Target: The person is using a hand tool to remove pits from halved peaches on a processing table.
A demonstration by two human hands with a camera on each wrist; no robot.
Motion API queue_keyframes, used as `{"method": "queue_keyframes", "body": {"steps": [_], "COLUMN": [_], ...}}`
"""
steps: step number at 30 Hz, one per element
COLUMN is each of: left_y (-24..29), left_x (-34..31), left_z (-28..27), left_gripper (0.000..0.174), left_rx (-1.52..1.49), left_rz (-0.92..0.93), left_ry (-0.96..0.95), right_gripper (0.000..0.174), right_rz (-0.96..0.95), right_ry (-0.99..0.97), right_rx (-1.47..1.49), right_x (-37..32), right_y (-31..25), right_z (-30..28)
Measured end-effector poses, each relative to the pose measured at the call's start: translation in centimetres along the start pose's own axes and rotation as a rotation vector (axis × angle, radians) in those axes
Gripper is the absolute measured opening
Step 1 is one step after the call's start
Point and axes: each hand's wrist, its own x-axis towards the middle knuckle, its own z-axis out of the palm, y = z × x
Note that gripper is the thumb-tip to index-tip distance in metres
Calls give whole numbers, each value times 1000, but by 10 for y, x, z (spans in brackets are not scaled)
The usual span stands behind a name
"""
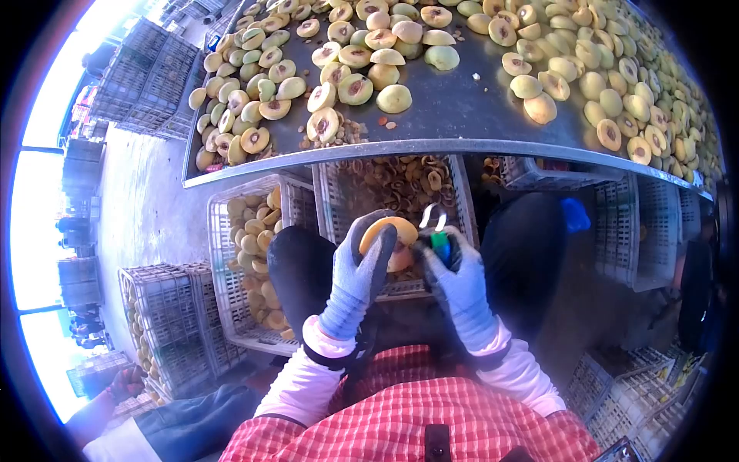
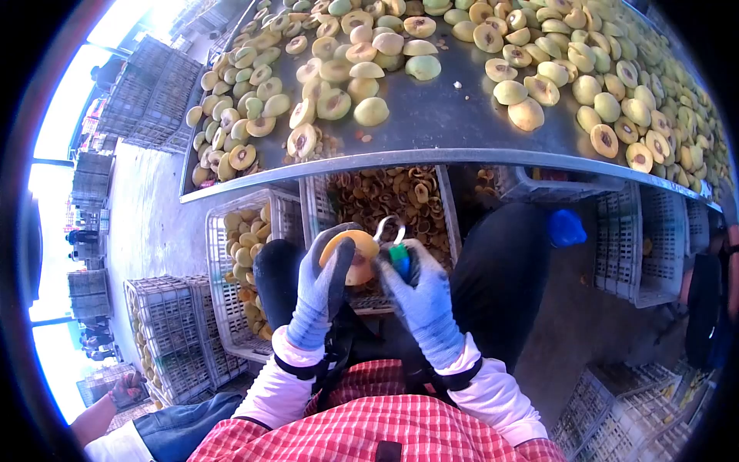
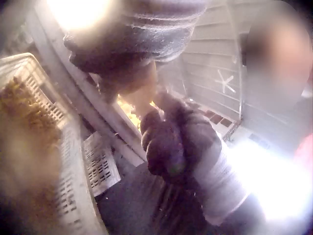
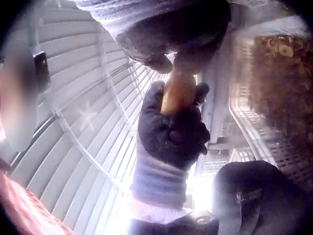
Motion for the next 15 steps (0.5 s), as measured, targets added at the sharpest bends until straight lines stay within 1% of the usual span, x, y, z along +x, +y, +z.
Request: {"method": "queue_keyframes", "body": {"steps": [1,3,4,7,8,9,10,11,13,14,15], "left_y": [0,7,8,8,9,7,4,1,5,8,11], "left_x": [-3,-10,-14,-20,-20,-21,-21,-21,-25,-25,-25], "left_z": [4,12,14,25,24,23,23,24,22,21,21], "left_gripper": [36,36,37,36,38,38,37,37,38,39,40], "left_rx": [2,6,-16,7,88,70,52,33,-106,-34,44], "left_rz": [11,27,23,180,249,245,241,238,180,198,213], "left_ry": [23,64,72,177,188,180,172,165,137,124,122], "right_gripper": [18,19,19,19,19,19,18,18,20,24,25], "right_rz": [-153,-332,-322,-310,-315,-318,-361,-354,-349,-381,-337], "right_ry": [24,102,107,110,107,105,118,121,118,169,151], "right_rx": [-124,-263,-281,-285,-259,-234,-206,-240,-295,-197,-118], "right_x": [-1,2,0,-3,-1,-1,-1,-2,-7,-7,-8], "right_y": [2,12,12,4,8,10,11,11,11,15,10], "right_z": [4,7,6,8,6,5,6,5,3,7,6]}}
